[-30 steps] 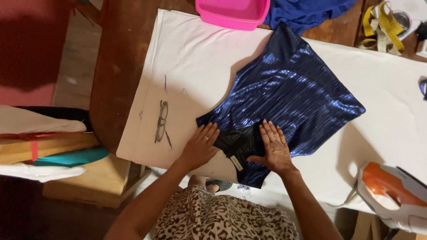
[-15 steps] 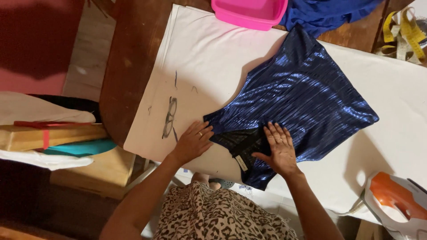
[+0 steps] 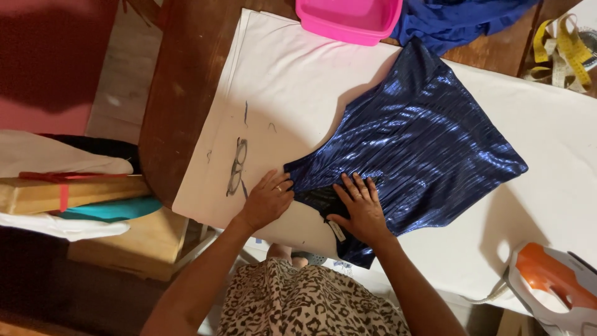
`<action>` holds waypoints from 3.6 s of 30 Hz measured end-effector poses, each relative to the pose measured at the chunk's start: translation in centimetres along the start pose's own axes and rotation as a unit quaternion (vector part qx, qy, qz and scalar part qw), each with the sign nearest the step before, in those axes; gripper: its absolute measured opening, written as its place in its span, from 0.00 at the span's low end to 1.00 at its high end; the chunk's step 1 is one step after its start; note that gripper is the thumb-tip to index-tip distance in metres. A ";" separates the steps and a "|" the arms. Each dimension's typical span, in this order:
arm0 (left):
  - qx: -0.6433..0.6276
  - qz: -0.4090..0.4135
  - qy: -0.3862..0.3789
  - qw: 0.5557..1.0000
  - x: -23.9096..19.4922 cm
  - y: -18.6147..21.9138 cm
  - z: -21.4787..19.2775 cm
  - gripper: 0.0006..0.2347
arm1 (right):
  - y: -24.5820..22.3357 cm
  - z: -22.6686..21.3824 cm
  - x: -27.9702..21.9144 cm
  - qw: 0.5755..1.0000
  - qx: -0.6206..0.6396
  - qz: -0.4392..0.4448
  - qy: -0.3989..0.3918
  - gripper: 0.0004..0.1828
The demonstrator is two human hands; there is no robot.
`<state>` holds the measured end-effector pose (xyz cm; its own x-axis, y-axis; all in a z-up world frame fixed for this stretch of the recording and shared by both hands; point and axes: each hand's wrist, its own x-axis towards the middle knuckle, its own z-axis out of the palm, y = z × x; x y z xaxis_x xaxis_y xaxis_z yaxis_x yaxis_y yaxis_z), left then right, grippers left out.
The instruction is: The person irons a dark blue pleated garment on a white-covered table using an orange and white iron. They repeatedly smooth the fabric, reposition the garment to iron different sections, and flip it over to work on the other side.
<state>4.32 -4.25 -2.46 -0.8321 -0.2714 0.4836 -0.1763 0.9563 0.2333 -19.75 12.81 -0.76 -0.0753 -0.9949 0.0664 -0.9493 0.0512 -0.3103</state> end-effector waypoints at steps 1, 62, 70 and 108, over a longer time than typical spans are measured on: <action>-0.002 -0.003 -0.008 1.000 0.0 0.0 0.0 0.05 | -0.1 -0.1 0.0 1.000 0.009 0.000 0.007 0.46; 0.092 -0.071 -0.160 0.980 -3.8 3.6 -0.5 0.18 | -5.8 9.9 -21.6 0.981 -0.184 0.067 0.010 0.42; 0.129 -0.074 -0.079 0.986 -2.7 4.0 -1.3 0.10 | -7.5 8.0 -20.2 0.942 -0.097 0.193 -0.257 0.54; -0.176 -0.317 -0.195 0.911 30.3 -9.0 15.6 0.27 | 29.0 -5.7 -14.7 0.617 0.403 0.588 0.334 0.40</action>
<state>-27.51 -19.41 -3.02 -0.7582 -0.6313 -0.1632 -0.5635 0.5085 0.6511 -47.89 29.43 -5.30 -0.9311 -0.0395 -0.3626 0.3224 0.3761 -0.8687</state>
